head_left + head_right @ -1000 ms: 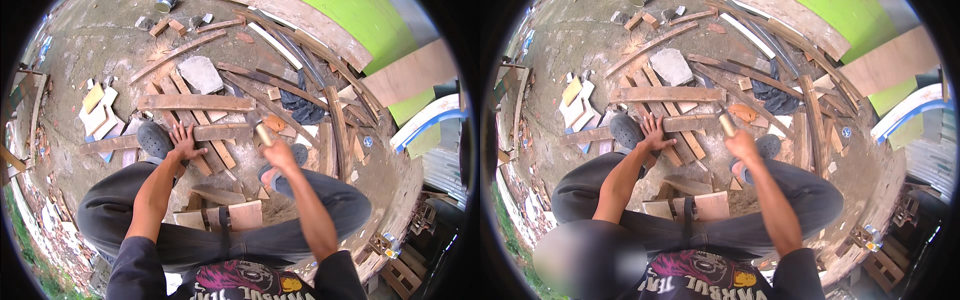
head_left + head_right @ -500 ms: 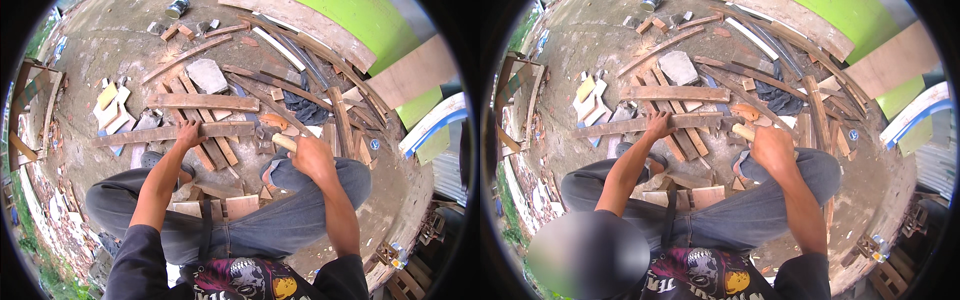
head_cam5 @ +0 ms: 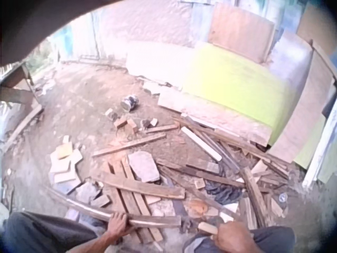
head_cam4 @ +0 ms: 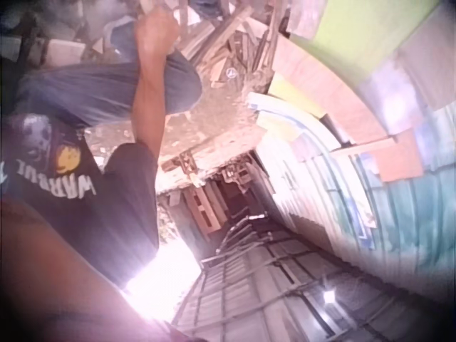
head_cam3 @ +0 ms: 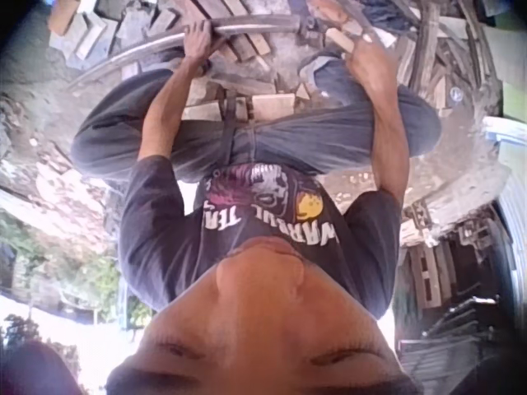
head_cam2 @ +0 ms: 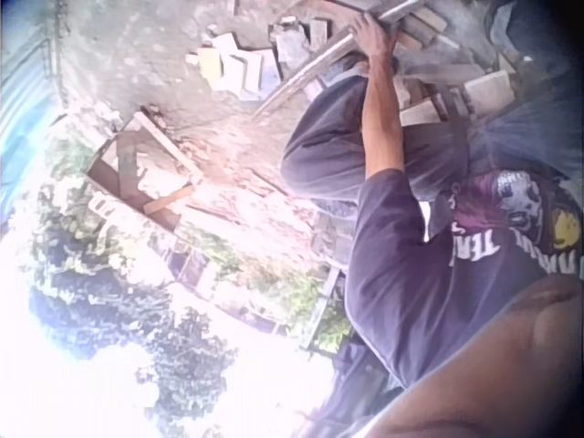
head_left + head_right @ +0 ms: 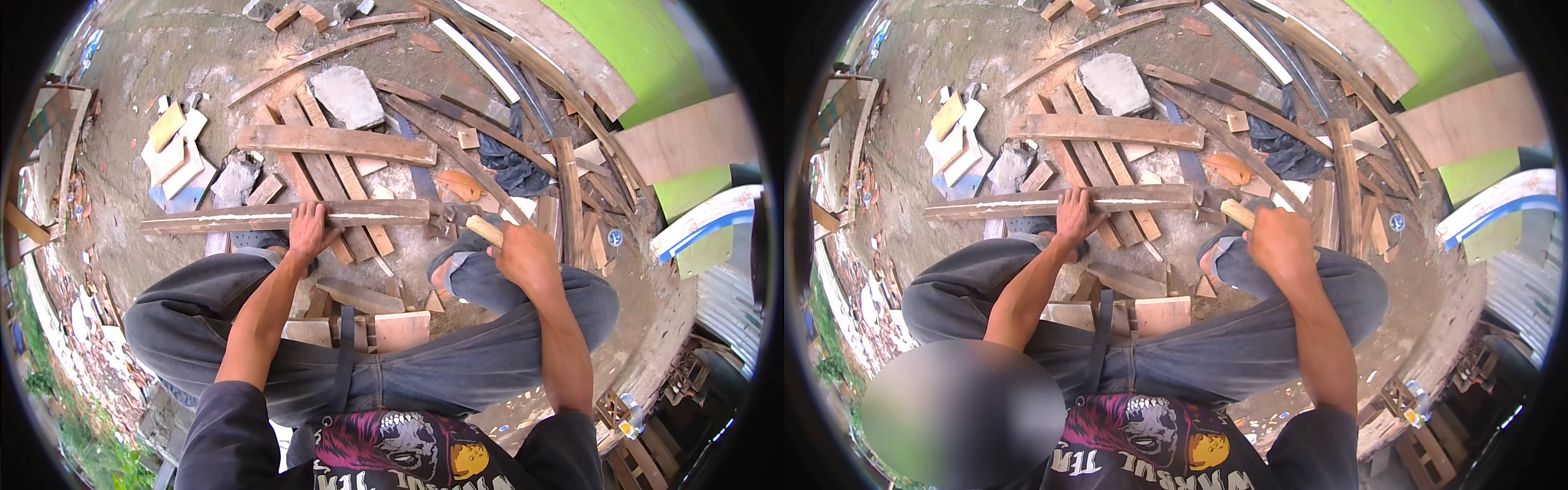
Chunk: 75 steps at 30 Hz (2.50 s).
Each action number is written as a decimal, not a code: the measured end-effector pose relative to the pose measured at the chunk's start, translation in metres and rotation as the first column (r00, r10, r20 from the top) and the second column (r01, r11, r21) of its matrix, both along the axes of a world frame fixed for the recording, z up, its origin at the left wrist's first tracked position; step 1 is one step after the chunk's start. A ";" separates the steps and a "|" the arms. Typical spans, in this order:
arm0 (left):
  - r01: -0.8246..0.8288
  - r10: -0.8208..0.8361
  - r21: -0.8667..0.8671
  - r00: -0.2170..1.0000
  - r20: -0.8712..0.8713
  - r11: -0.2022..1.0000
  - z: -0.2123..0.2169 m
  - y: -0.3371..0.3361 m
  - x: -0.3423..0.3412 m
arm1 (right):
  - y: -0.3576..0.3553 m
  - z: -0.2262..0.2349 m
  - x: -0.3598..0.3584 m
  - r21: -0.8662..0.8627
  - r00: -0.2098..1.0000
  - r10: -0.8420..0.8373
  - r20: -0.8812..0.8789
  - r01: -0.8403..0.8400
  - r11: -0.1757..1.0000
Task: The person sits on the ground and repeatedly strikes a long wooden plank with a hammer to break it into smaller pieces. The person then picks up and examines the broken pieces.
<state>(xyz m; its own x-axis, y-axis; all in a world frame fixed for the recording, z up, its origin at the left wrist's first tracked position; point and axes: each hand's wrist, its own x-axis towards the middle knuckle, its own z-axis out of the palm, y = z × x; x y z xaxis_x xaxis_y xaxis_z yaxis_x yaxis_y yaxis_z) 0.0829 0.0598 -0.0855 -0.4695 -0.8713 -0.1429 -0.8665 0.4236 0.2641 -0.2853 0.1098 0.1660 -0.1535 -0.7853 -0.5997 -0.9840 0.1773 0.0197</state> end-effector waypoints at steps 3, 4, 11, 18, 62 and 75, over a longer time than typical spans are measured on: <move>0.031 -0.031 0.050 0.999 0.006 0.998 0.002 0.004 0.005 | 0.003 -0.001 0.002 0.034 1.000 0.022 -0.004 -0.022 0.999; 0.036 -0.035 0.053 0.999 -0.005 0.998 0.002 0.003 0.006 | 0.005 -0.003 0.003 0.048 0.999 0.039 -0.007 -0.039 0.998; 0.008 -0.009 0.074 1.000 0.012 0.997 0.005 0.007 0.004 | 0.012 -0.009 0.009 0.107 0.995 0.099 -0.004 -0.098 0.989; -0.018 0.020 0.035 0.998 -0.061 0.999 0.002 0.011 0.005 | 0.021 -0.017 0.007 0.124 0.995 0.095 -0.014 -0.092 0.988; -0.202 0.202 -0.047 0.979 -0.016 0.978 0.011 0.013 0.060 | 0.012 -0.013 0.022 0.202 0.982 0.186 -0.021 -0.178 0.963; -0.114 0.017 0.327 0.958 0.286 0.938 0.000 -0.041 0.086 | 0.008 -0.024 0.033 0.247 0.967 0.255 -0.024 -0.242 0.938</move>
